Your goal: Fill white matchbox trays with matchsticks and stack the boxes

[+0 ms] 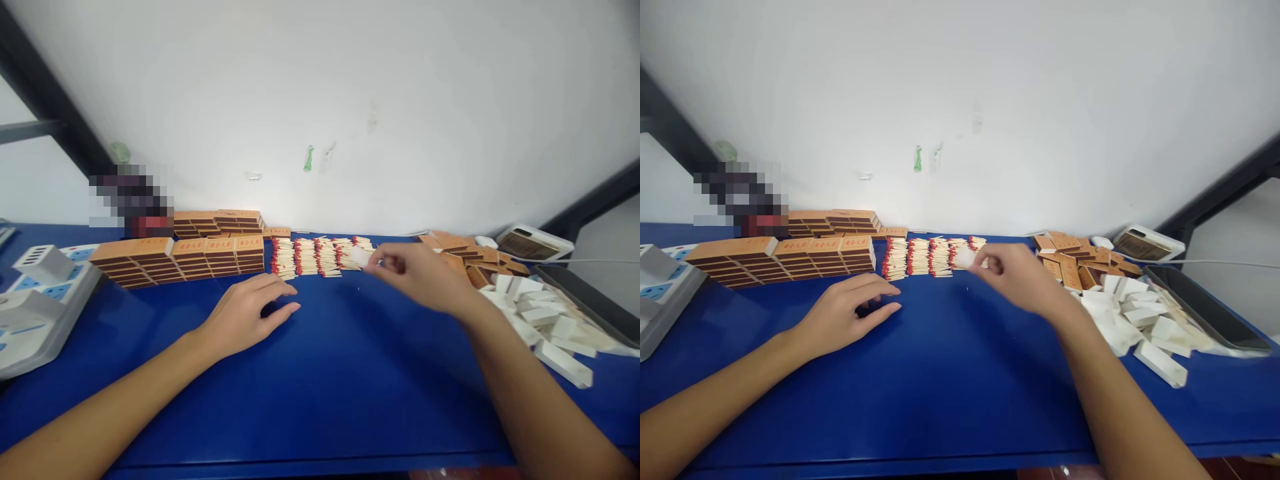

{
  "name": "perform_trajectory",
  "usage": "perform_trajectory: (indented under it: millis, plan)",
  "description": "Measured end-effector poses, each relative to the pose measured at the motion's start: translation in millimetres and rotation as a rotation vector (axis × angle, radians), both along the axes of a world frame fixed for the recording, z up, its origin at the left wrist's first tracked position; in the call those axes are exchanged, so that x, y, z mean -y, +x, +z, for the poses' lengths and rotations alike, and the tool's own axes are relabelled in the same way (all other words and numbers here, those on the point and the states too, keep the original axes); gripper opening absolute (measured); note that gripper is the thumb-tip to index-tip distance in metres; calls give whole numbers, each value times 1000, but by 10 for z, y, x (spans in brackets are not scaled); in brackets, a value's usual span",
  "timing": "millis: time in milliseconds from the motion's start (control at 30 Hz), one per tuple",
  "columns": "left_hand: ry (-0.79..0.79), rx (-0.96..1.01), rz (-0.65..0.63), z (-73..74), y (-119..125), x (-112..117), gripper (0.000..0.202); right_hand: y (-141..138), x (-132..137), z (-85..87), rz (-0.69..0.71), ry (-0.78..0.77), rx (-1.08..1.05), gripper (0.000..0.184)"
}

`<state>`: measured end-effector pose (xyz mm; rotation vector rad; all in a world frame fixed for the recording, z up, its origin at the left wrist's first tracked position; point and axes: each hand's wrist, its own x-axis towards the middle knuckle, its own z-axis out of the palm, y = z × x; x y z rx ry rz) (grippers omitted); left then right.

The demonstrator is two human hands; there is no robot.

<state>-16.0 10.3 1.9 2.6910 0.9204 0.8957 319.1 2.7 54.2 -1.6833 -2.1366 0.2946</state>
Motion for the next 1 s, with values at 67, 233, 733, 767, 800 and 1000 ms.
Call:
perform_trajectory:
  millis: [67, 233, 733, 767, 800, 1000]
  plan:
    - [-24, -20, 18, 5, 6, 20, 33, -305, 127, -71, 218, -45, -78, 22]
    - [-79, -65, -20, -9, 28, 53, 48, -756, 283, -330, 486, -47, -51, 10]
    - [-120, -130, -5, 10, -8, -4, 36, -300, -253, -602, 193, 105, -25, 7]
    - [-122, -136, -10, 17, -10, -7, 35, -309, -254, -595, 194, 96, -33, 8]
    - [-124, -145, -16, 27, -13, -10, 35, -315, -254, -588, 198, 81, -41, 9]
    - [-119, -211, -43, 108, -58, -42, 35, -287, -239, -539, 219, -21, -81, 13]
